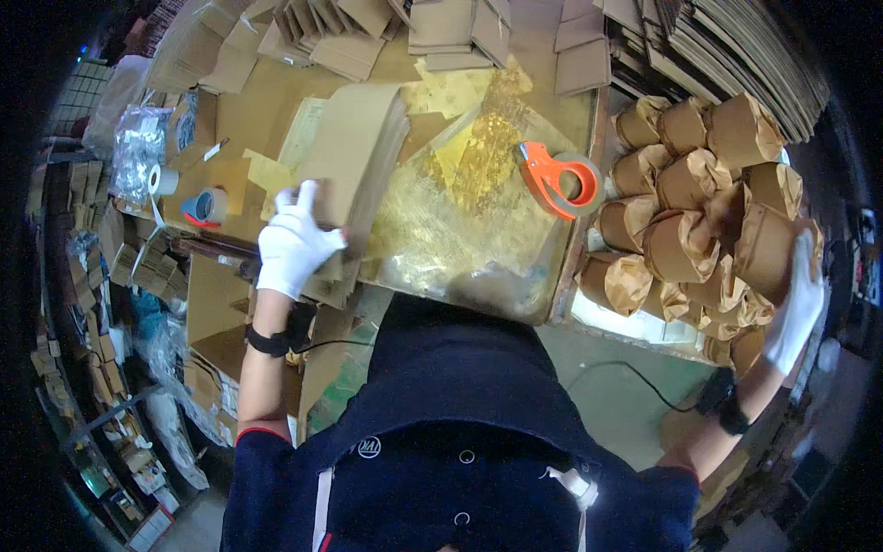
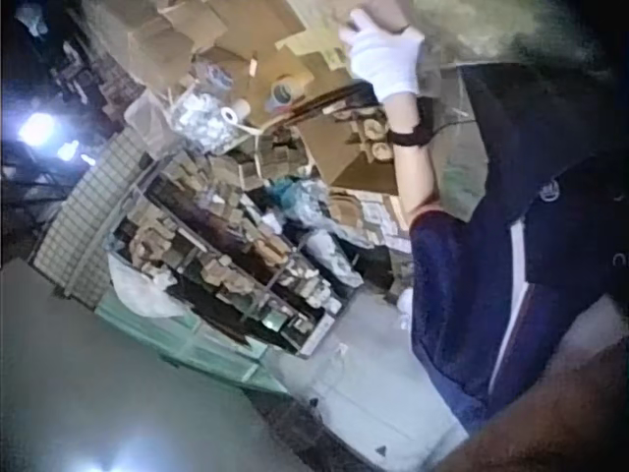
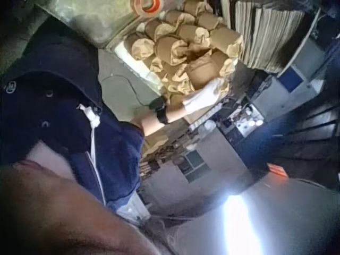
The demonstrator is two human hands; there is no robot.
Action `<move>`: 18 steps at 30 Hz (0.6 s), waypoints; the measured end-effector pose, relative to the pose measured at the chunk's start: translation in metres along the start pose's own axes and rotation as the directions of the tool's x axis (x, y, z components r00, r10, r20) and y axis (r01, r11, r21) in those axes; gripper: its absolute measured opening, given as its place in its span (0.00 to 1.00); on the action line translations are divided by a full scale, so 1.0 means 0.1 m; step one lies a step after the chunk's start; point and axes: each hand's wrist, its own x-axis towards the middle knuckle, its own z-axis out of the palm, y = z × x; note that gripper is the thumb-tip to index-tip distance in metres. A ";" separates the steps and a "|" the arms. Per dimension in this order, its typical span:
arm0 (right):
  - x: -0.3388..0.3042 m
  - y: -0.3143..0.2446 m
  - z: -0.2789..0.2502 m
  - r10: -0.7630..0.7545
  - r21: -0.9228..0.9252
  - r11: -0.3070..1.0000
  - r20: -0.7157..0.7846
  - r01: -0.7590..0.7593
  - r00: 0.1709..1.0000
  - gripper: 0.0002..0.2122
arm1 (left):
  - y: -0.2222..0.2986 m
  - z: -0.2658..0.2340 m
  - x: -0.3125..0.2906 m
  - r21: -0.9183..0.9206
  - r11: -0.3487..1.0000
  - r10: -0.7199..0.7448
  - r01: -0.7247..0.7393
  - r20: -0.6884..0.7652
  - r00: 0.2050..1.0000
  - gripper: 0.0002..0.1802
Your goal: The person wraps several cylindrical objects in brown paper, secures them with tape, and then packs them into a large cardboard box.
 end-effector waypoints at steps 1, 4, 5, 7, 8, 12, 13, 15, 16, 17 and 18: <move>-0.11 -0.22 -0.03 0.009 0.139 0.990 -0.067 0.000 0.998 0.20 | 0.21 0.06 -0.08 -0.055 0.997 0.062 -0.061 0.018 0.998 0.52; -0.32 -1.12 0.34 0.325 0.506 0.819 -0.024 -0.269 0.945 0.22 | 0.80 0.64 -0.30 -0.077 0.972 0.228 -0.221 0.089 0.970 0.45; -0.39 -1.24 0.61 0.260 0.540 0.803 0.065 -0.253 0.964 0.23 | 0.93 0.92 -0.37 -0.027 0.974 0.225 -0.224 0.170 0.959 0.43; -0.55 -1.51 1.02 0.261 0.577 0.700 0.342 -0.420 0.903 0.24 | 1.03 1.31 -0.43 -0.037 0.944 0.326 -0.327 0.244 0.913 0.38; -0.63 -1.70 1.22 0.295 0.548 0.591 0.536 -0.591 0.791 0.25 | 0.97 1.45 -0.45 -0.086 0.914 0.406 -0.397 0.230 0.885 0.36; -1.17 -2.06 2.33 0.077 0.543 0.380 0.788 -0.749 0.610 0.24 | 0.44 1.82 -0.71 -0.065 0.746 0.665 -0.663 0.126 0.736 0.28; -1.28 -2.21 2.49 0.031 0.469 0.276 0.868 -0.839 0.495 0.24 | 0.37 1.89 -0.78 0.044 0.713 0.701 -0.699 -0.067 0.710 0.26; -1.46 -2.26 2.85 -0.017 0.312 0.232 0.948 -0.921 0.317 0.23 | 0.31 2.03 -0.75 0.120 0.660 0.749 -0.741 -0.176 0.639 0.24; -1.57 -2.17 3.10 -0.003 0.248 0.281 0.966 -0.927 0.257 0.22 | 0.30 2.07 -0.73 0.162 0.634 0.770 -0.756 -0.228 0.596 0.23; -1.65 -2.10 3.27 -0.030 0.245 0.343 0.968 -0.907 0.250 0.25 | 0.30 2.00 -0.69 -0.017 0.593 0.771 -0.805 -0.278 0.574 0.24; -1.61 -2.07 3.36 0.003 0.241 0.511 0.959 -0.825 0.282 0.26 | 0.34 1.87 -0.65 -0.146 0.640 0.686 -0.755 -0.336 0.646 0.23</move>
